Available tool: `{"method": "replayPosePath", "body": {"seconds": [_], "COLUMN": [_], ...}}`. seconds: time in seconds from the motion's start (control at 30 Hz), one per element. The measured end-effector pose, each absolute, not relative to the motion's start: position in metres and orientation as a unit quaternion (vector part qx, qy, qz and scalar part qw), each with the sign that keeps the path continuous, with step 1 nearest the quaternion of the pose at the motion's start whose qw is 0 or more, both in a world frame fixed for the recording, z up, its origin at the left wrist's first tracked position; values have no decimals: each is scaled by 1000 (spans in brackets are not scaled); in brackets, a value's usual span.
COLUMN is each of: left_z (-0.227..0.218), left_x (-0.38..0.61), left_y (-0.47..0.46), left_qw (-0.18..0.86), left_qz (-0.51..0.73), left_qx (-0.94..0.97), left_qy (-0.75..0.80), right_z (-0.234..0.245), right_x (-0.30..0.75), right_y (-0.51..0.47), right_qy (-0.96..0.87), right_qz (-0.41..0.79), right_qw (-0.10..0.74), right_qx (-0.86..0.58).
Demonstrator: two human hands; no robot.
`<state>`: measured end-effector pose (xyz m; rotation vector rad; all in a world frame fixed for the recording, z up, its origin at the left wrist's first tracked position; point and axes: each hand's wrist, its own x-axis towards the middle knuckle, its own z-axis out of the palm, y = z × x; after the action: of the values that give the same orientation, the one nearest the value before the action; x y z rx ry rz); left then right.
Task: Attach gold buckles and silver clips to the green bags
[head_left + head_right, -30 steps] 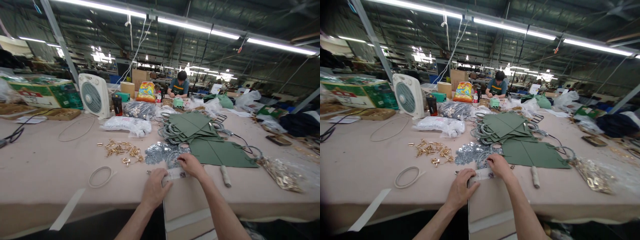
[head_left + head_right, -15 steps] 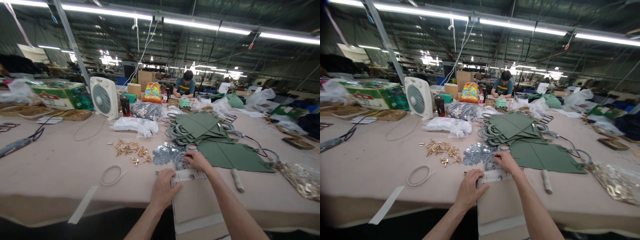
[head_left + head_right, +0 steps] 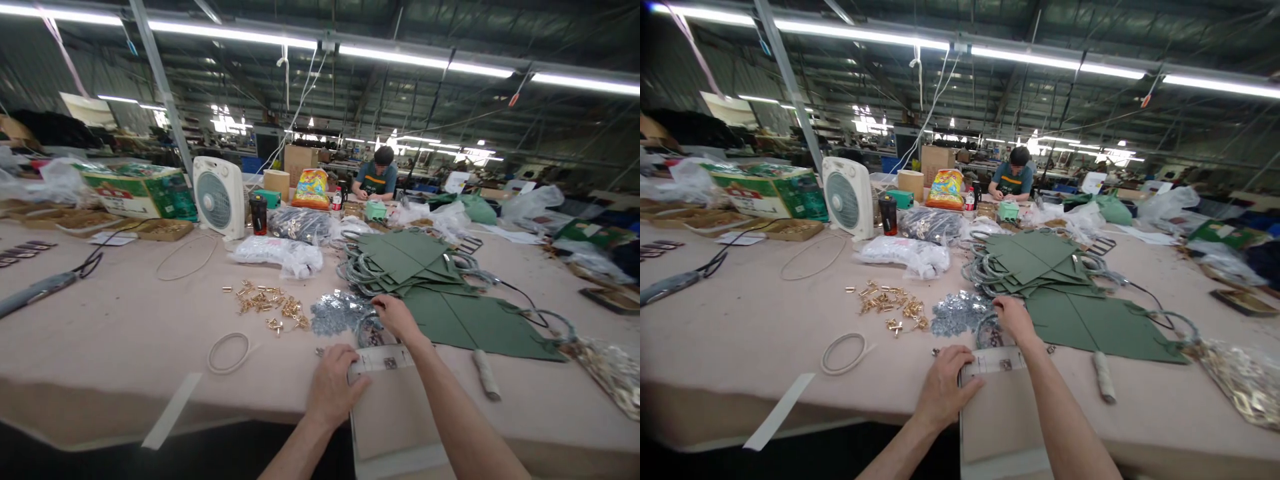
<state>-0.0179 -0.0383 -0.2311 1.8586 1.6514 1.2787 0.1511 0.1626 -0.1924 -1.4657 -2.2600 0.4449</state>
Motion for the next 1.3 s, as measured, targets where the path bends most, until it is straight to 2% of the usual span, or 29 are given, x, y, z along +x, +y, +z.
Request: {"method": "replayPosePath", "body": {"seconds": [0.3, 0.5, 0.7, 0.9, 1.07, 1.3], "left_z": [-239, -238, -237, -236, -235, -237], "left_x": [-19, -19, -19, -19, -19, -18], "left_y": [-36, -35, -35, -35, -36, -35], "left_qw": [153, 152, 156, 161, 168, 166], "left_qz": [452, 447, 449, 446, 445, 448], "left_qx": [665, 666, 664, 664, 662, 660], "left_qy": [574, 578, 577, 578, 579, 580], "right_z": [-193, -193, -179, -171, -180, -183], "right_x": [220, 230, 205, 179, 170, 168], "right_y": [181, 178, 166, 146, 134, 129], "right_qy": [-765, -809, -834, -871, -859, -857], "right_qz": [131, 200, 177, 97, 33, 4], "right_qw": [153, 119, 161, 8, -30, -59], "right_qx": [-612, -539, -497, -482, -510, -511]}}
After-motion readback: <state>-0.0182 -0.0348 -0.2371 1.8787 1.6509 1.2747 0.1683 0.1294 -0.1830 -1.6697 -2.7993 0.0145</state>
